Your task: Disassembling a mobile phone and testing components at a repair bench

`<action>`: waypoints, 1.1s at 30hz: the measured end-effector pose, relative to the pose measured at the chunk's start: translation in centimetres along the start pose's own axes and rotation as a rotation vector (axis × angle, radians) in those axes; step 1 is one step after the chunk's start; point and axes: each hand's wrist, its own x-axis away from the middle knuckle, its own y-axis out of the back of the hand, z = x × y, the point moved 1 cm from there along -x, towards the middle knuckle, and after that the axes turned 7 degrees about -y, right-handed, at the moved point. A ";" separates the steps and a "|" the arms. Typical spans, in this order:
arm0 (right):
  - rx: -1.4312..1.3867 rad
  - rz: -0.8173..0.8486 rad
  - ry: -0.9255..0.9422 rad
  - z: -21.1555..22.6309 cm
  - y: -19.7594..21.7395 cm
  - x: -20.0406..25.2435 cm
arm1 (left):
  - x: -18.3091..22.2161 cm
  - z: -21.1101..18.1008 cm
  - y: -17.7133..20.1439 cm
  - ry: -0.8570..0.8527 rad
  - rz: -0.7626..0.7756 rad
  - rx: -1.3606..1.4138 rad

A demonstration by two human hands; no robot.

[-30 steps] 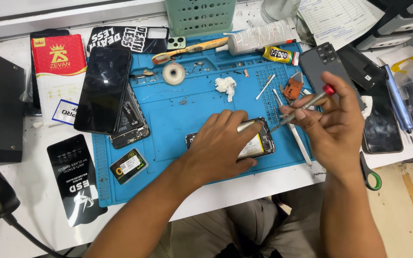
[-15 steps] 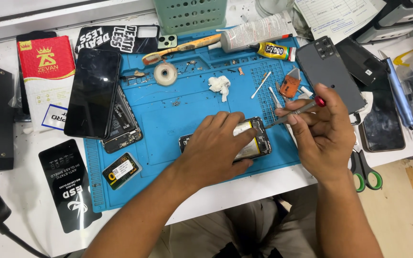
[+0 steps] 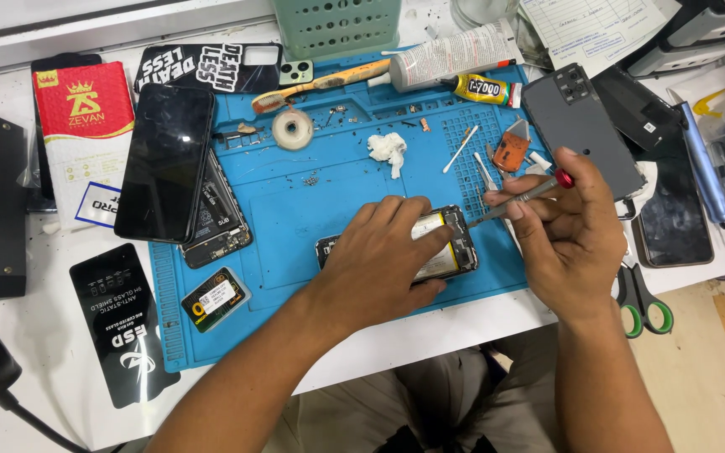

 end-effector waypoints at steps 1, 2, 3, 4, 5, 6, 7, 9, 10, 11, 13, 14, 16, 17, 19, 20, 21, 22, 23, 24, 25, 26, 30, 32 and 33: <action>0.000 0.001 0.001 0.0 0.0 0.0 | 0.0 0.0 0.0 0.000 -0.001 -0.001; 0.012 -0.003 -0.001 -0.1 -0.1 0.1 | 0.0 0.0 0.0 -0.001 -0.005 -0.006; 0.025 -0.007 -0.003 -0.1 -0.1 0.1 | 0.0 0.0 0.0 -0.003 -0.009 -0.012; 0.024 -0.006 -0.002 -0.2 -0.1 0.1 | 0.0 0.0 0.0 -0.002 -0.010 -0.013; 0.089 -0.008 0.049 -0.3 -0.2 0.2 | -0.1 0.1 0.0 0.007 -0.001 0.000; 0.155 -0.009 0.099 -0.4 -0.2 0.3 | -0.2 0.0 -0.1 0.015 0.008 0.015; 0.157 -0.009 0.097 -0.1 -0.5 0.1 | -0.2 0.1 -0.2 0.014 0.008 0.017; 0.358 0.020 0.139 0.5 -1.1 0.0 | -0.1 0.2 -0.4 0.011 -0.012 0.009; 0.360 0.018 0.135 0.2 -1.2 0.0 | -0.2 0.2 -0.5 0.009 -0.009 0.012; 0.418 0.020 0.161 -0.1 -1.3 0.0 | -0.2 0.2 -0.5 0.007 -0.004 0.020; 0.467 0.026 0.196 0.1 -1.4 -0.3 | 0.0 0.3 -0.3 0.014 -0.003 0.017; 0.310 0.045 0.099 0.6 -1.2 -0.4 | -0.1 0.3 -0.4 0.017 0.002 0.023; 0.153 0.068 0.006 1.1 -0.9 -0.5 | -0.2 0.2 -0.3 0.021 0.003 0.027; 0.127 0.110 0.015 1.2 -0.7 -0.5 | -0.2 0.2 -0.3 0.025 0.004 0.023; 0.099 0.154 0.026 1.0 -0.7 -0.5 | -0.1 0.2 -0.2 0.032 0.004 0.017; 0.090 0.140 0.013 0.7 -0.7 -0.5 | -0.1 0.1 -0.2 0.029 0.002 0.019; 0.081 0.125 0.001 0.3 -0.6 -0.5 | -0.1 0.1 -0.2 0.026 0.001 0.021; 0.080 0.125 -0.001 -0.2 -0.8 -0.6 | -0.1 0.1 -0.2 0.026 0.003 0.022; 0.051 0.088 0.001 -0.8 -0.9 -0.6 | -0.1 0.1 -0.2 0.025 0.006 0.016; 0.027 0.048 0.002 -1.3 -0.9 -0.6 | -0.2 0.2 -0.3 0.020 0.009 0.012; 0.029 0.044 -0.001 -0.2 -0.6 -0.6 | -0.2 0.0 -0.4 0.016 0.012 0.015; 0.020 0.098 -0.030 0.9 -0.4 -0.8 | -0.3 0.1 -0.4 0.027 0.025 0.011; 0.035 0.161 0.010 0.3 -0.5 -0.8 | -0.2 0.0 -0.2 0.024 -0.009 0.005; 0.049 0.112 -0.031 -0.1 -0.5 -0.8 | -0.1 0.0 -0.1 0.021 0.000 0.008; 0.064 0.064 -0.068 -0.2 -0.5 -0.9 | -0.1 0.0 0.0 0.017 0.007 0.010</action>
